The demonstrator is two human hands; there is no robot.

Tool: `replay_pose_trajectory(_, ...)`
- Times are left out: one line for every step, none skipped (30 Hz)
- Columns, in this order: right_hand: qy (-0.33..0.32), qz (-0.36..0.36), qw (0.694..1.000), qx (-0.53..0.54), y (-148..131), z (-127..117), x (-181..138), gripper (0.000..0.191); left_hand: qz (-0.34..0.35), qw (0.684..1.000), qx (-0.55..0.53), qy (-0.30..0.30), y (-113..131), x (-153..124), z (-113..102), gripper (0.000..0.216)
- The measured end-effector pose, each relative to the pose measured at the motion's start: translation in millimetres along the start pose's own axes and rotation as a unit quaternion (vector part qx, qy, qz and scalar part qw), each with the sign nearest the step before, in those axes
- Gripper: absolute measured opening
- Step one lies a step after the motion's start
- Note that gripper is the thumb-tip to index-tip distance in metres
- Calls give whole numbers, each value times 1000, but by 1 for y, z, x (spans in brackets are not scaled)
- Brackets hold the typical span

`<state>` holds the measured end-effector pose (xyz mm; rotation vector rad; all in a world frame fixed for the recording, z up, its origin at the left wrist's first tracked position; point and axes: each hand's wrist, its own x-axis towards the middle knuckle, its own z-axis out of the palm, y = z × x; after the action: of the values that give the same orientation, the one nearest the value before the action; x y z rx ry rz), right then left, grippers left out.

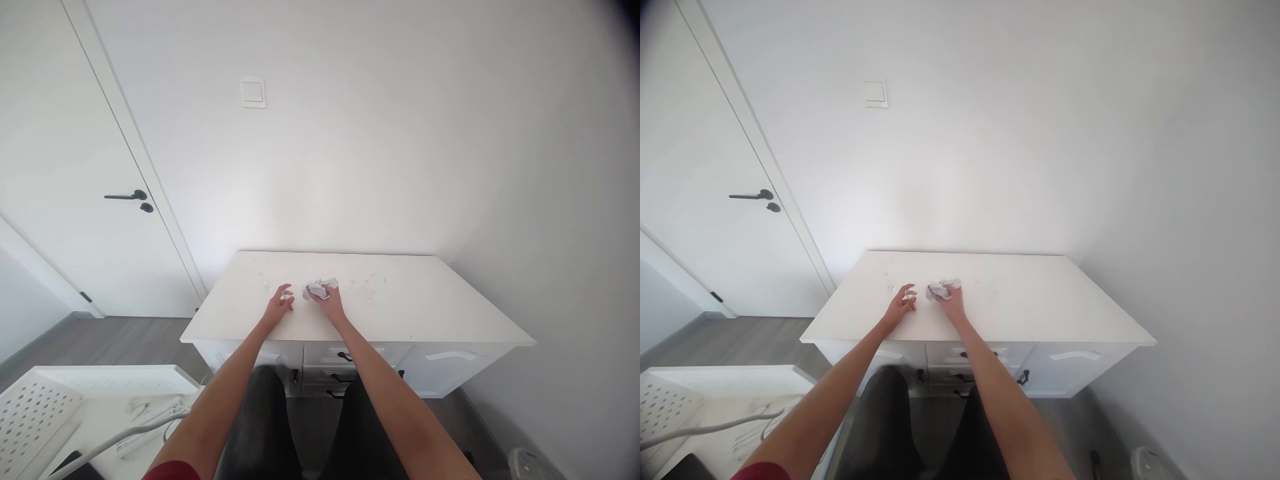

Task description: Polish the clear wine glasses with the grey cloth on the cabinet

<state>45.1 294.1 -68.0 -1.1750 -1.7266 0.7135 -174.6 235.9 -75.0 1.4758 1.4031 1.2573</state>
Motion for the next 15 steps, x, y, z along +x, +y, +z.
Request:
replay_pose_trajectory(9,-3,1000,9,0,5,3,30,1,1000,7,-3,1,0,0,48)
replay_pose_trajectory(19,-7,1000,16,1,8,5,31,2,1000,13,-4,1,0,0,48)
replay_pose_trajectory(29,-12,999,21,2,10,4,32,2,1000,18,-4,2,0,0,48)
replay_pose_trajectory(40,-21,999,22,4,9,2,33,2,1000,22,-3,2,0,0,49)
replay_pose_trajectory(47,-35,998,19,5,8,0,34,2,1000,25,0,1,0,0,50)
replay_pose_trajectory(48,-49,998,16,5,5,-3,35,1,1000,28,2,1,0,0,50)
replay_pose_trajectory(44,-53,997,19,6,2,-4,35,0,1000,30,3,1,0,0,51)
replay_pose_trajectory(35,-43,998,29,6,0,-4,33,-1,1000,31,3,1,0,0,51)
replay_pose_trajectory(25,-19,999,44,6,-3,-4,32,-2,999,33,4,1,0,0,50)
replay_pose_trajectory(18,17,998,63,6,-4,-2,30,-3,999,33,4,2,0,0,50)
replay_pose_trajectory(19,57,995,82,6,-5,1,28,-3,999,34,4,2,0,0,49)
replay_pose_trajectory(27,94,991,96,7,-4,4,27,-3,999,34,4,3,-1,0,49)
replay_pose_trajectory(39,125,986,104,7,-1,7,29,-3,999,34,4,4,-1,0,49)
replay_pose_trajectory(54,147,982,107,7,2,10,33,-1,999,33,5,4,-1,0,49)
replay_pose_trajectory(69,167,977,110,7,7,12,36,0,999,33,5,5,-2,0,49)
